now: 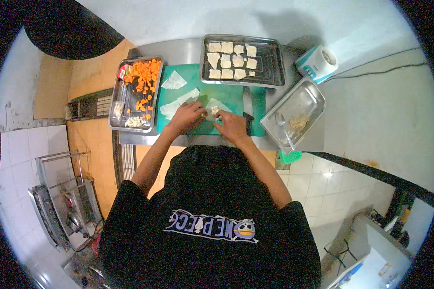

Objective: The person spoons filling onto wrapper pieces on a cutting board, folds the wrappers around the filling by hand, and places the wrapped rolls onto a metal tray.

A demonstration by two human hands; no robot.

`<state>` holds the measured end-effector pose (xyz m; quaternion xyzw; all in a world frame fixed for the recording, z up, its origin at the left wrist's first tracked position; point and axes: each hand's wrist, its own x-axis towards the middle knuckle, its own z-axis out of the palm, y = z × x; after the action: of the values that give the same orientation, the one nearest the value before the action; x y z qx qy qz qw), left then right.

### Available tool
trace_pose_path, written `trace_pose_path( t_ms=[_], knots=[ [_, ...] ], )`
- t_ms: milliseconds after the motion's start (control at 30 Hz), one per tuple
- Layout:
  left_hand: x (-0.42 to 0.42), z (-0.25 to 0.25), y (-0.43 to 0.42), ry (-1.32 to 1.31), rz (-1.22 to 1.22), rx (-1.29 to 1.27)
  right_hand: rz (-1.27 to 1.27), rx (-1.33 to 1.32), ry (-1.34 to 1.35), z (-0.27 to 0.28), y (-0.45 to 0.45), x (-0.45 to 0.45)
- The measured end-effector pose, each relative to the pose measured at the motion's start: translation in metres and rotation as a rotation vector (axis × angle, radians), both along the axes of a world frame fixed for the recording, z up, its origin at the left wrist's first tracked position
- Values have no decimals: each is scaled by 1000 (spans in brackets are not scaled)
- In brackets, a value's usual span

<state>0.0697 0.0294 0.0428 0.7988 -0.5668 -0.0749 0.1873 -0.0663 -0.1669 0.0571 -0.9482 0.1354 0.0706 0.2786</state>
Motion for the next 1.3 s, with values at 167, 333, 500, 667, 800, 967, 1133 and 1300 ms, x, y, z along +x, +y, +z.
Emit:
trace_pose_path(
  t_ms=[167, 333, 500, 667, 800, 967, 1133, 1300],
  knots=[
    [-24, -6, 1, -53, 130, -44, 130, -12, -161, -11, -19, -8],
    [-34, -22, -16, -145, 162, -110, 249, -104, -338, -15, -36, -4],
    [-39, -32, -27, -292, 197, -131, 370, -149, -287, -13, -42, 5],
    [-44, -30, -30, -314, 207, -76, 486, -203, -339, -20, -45, 13],
    [-47, -35, -30, -334, 228, -92, 535, -212, -337, -19, -46, 14],
    [-49, -19, -27, -213, 265, -158, 451, -157, -254, -20, -47, 14],
    [-44, -33, -29, -300, 284, -151, 418, -129, -248, -15, -46, 15],
    [-41, -30, -30, -312, 301, -165, 379, -98, -238, -10, -44, 16]
  ],
)
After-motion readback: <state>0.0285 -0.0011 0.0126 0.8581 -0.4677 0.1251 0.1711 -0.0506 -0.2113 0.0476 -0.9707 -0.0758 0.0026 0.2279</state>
